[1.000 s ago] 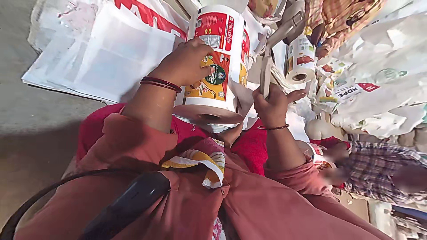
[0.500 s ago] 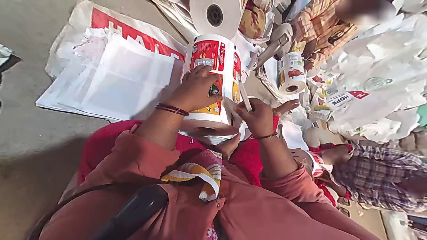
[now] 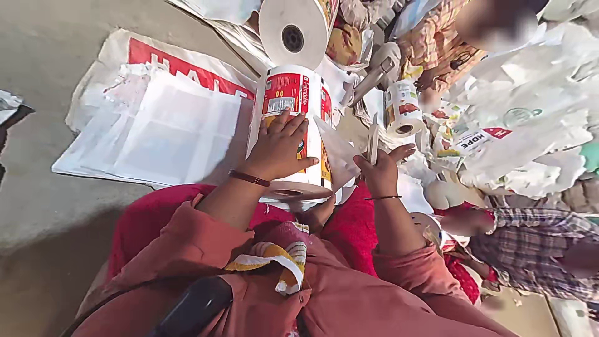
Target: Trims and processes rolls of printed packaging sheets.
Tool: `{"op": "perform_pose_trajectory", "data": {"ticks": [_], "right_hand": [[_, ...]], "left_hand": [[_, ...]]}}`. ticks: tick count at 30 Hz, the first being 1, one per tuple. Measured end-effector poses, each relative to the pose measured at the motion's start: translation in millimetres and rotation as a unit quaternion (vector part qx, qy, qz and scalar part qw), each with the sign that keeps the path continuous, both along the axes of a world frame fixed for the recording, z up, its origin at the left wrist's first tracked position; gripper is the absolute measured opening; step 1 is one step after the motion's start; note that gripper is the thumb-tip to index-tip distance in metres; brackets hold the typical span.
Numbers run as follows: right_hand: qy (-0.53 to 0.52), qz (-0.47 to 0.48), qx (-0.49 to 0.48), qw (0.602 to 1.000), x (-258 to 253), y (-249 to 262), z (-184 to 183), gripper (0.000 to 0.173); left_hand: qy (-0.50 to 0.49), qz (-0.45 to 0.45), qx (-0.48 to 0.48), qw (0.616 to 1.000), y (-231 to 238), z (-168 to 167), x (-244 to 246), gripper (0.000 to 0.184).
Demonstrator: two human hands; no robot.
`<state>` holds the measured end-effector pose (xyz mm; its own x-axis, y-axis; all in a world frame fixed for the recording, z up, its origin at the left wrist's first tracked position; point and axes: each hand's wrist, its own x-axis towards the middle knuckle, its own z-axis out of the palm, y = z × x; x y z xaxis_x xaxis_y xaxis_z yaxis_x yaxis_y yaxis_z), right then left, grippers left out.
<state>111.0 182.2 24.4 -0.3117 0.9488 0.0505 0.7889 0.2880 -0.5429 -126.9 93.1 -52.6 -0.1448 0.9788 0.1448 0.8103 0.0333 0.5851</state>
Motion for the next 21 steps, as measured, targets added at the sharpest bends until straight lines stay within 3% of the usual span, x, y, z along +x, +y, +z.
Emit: {"op": "perform_pose_trajectory", "data": {"ticks": [4, 9, 11, 14, 15, 17, 18, 21], "right_hand": [[0.031, 0.036, 0.021, 0.999, -3, -4, -3, 0.019], [0.068, 0.116, 0.050, 0.990, -8, -19, -11, 0.014], [0.114, 0.119, -0.008, 0.986, -12, -23, -14, 0.012], [0.139, 0.151, -0.103, 0.973, -17, -26, -12, 0.010], [0.147, 0.165, -0.125, 0.967, -18, -25, -12, 0.010], [0.184, 0.176, -0.176, 0.951, -20, -21, -12, 0.007], [0.213, 0.172, -0.203, 0.940, -22, -18, -11, 0.008], [0.224, 0.133, -0.252, 0.932, -34, -3, 4, 0.033]], "left_hand": [[-0.007, 0.015, 0.012, 1.000, 1, -1, 3, 0.095], [0.018, 0.022, 0.016, 0.999, 1, 9, 11, 0.060], [0.031, 0.031, 0.057, 0.997, 2, 9, 20, 0.056], [0.036, 0.045, 0.098, 0.993, 1, 18, 31, 0.070], [0.038, 0.048, 0.118, 0.991, 0, 21, 35, 0.064], [0.054, 0.042, 0.151, 0.986, 1, 22, 40, 0.024], [0.070, 0.021, 0.159, 0.984, 1, 22, 41, 0.014], [0.094, -0.061, 0.201, 0.973, 2, 19, 37, 0.012]]}}
